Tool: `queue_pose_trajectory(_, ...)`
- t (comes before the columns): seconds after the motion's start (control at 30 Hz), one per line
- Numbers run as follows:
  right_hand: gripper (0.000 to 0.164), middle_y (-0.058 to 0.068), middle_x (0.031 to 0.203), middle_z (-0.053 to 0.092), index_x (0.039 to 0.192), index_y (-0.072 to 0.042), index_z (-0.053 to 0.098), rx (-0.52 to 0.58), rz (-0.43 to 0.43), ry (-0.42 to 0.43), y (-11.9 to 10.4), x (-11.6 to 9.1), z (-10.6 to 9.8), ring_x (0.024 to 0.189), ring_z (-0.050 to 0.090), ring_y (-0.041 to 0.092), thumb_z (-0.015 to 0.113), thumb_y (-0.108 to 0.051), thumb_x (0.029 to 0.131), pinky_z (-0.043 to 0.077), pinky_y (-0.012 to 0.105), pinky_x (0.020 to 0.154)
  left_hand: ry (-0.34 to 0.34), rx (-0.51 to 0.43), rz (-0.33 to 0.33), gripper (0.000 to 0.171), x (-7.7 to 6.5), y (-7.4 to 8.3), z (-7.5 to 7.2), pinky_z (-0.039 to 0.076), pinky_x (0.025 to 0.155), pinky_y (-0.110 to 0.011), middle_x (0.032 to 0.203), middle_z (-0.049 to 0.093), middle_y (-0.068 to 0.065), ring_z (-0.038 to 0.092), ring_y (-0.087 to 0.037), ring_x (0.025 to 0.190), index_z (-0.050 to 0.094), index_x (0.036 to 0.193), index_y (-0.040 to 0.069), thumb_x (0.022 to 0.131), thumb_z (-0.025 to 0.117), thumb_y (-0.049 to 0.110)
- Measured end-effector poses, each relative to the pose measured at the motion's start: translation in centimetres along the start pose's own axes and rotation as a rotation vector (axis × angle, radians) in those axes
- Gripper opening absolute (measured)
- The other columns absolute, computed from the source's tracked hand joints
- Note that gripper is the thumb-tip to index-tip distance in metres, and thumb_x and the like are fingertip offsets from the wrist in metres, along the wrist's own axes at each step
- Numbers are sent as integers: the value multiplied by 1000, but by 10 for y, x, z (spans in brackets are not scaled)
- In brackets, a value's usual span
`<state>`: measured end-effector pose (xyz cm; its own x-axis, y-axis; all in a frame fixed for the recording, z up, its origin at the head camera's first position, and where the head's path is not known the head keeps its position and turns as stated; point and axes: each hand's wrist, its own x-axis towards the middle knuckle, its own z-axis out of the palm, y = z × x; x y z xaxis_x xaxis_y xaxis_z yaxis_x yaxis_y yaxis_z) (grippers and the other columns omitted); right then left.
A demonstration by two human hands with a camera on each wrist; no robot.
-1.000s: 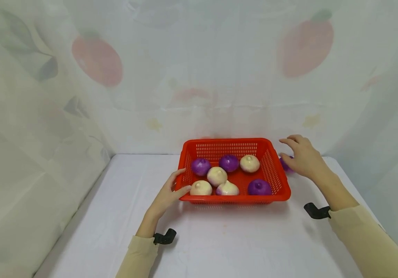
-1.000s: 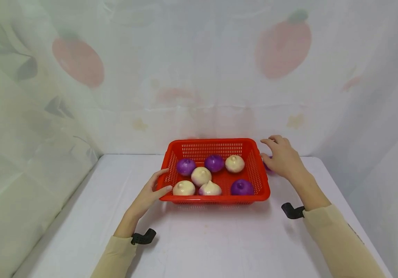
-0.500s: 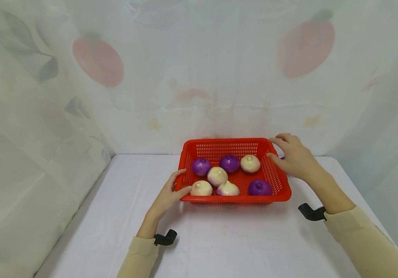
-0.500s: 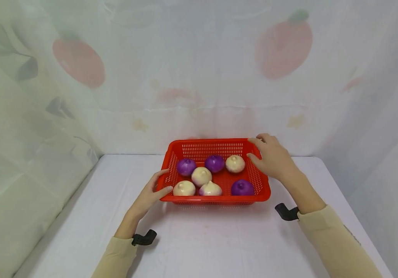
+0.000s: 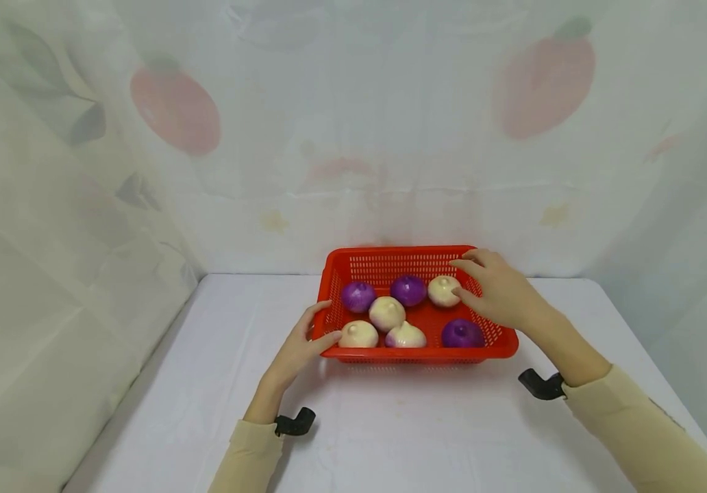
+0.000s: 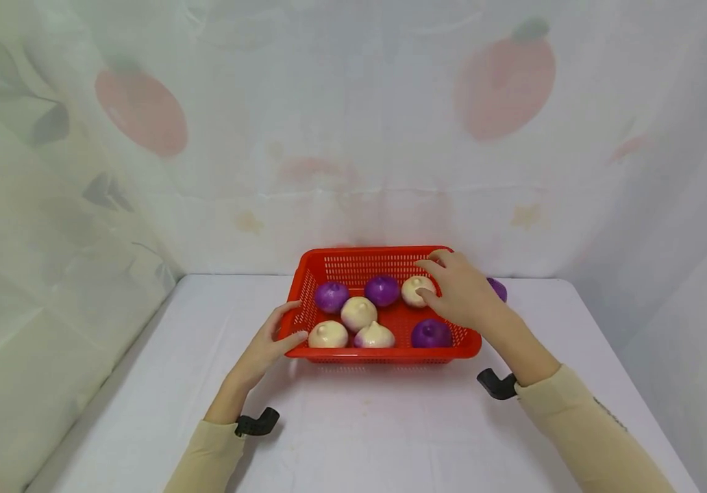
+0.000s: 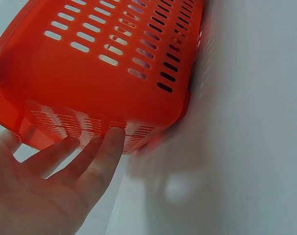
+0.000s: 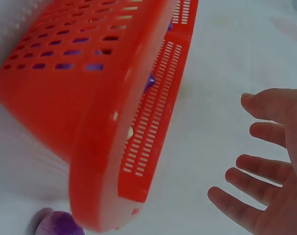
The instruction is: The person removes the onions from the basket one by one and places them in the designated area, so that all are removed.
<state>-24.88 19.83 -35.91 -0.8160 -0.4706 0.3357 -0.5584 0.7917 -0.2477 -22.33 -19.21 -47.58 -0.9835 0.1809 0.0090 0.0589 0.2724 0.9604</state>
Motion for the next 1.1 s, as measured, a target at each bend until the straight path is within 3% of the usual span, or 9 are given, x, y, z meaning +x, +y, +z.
queue_pose_trajectory(0.17, 48, 20, 131, 55, 135, -5, 63, 9, -35, -4, -6, 4, 8, 121, 53, 39, 74, -24, 92, 49, 55, 101, 1, 1, 2, 72, 0, 1, -1, 44, 107, -57, 157, 39, -10, 49, -34, 135, 39, 155, 26, 93, 74, 37)
queue_pose_trajectory(0.43, 50, 17, 139, 52, 140, -12, 61, 59, 4, -59, -18, 10, 15, 128, 49, 36, 72, -32, 95, 51, 57, 97, 4, 7, -12, 73, 1, 2, -2, 43, 107, -57, 156, 40, -7, 50, -32, 135, 39, 155, 27, 92, 75, 39)
queue_pose_trajectory(0.8, 47, 17, 139, 53, 139, -13, 62, 29, -64, -78, -37, 24, 26, 130, 49, 37, 68, -32, 96, 53, 53, 96, -9, -5, -12, 75, 0, 3, -2, 42, 109, -57, 157, 39, -6, 48, -32, 136, 38, 155, 27, 92, 75, 41)
queue_pose_trajectory(1.1, 46, 11, 136, 53, 138, -16, 62, 50, -33, -136, -46, 35, 46, 122, 52, 29, 69, -33, 96, 53, 49, 97, -15, -18, -10, 76, 0, 2, -1, 42, 108, -57, 156, 41, -9, 50, -31, 134, 39, 155, 25, 91, 76, 41)
